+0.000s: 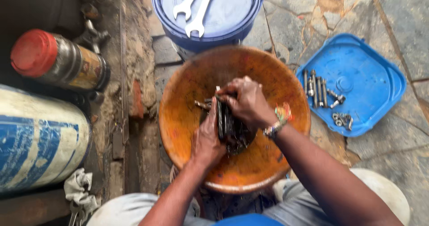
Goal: The person scrubs a dark mechanical part with a brush and their hands in a basin of liquid. They repeatedly dip the part and brush into the liquid, scrubbing all sides of the object.
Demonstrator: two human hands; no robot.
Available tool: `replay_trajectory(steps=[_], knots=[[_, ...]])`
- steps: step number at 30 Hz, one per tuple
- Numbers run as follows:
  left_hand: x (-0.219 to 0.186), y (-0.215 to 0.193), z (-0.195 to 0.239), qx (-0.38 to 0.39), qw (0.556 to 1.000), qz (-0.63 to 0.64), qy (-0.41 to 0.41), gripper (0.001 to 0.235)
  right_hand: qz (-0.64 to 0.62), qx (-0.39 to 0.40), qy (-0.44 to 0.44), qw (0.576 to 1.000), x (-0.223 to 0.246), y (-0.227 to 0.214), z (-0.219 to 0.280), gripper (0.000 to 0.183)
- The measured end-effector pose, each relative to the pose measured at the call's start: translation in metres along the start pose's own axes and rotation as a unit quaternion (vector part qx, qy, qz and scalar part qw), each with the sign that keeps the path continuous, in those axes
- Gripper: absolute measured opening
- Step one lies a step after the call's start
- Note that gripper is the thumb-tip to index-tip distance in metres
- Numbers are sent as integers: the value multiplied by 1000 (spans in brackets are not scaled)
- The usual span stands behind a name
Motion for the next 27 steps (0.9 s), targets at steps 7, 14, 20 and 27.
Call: replay_trajectory(steps=[7, 14, 20, 27], knots=[[-9, -4, -2, -10, 1000, 4, 8, 114, 11, -116, -46, 992, 22, -10, -1, 20], [2, 5, 10, -30, 999, 1, 46, 113, 73, -197, -107, 972, 29, -2, 20, 21], [3, -1, 8, -6, 1000, -6, 4, 114, 16, -75, -48, 996, 27, 16, 11, 10], [3, 4, 3, 13, 1000, -5, -10, 117, -136, -13, 60, 989, 25, -3, 29, 44]])
Point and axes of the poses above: each hand's wrist, its own z-axis away from the middle knuckle, its own y-axis out of the palm, x = y × z, the point moved 6 cm from there along -z, towards the middle knuckle, and after that the axes turned 2 degrees about z, right-handed, at the moved point
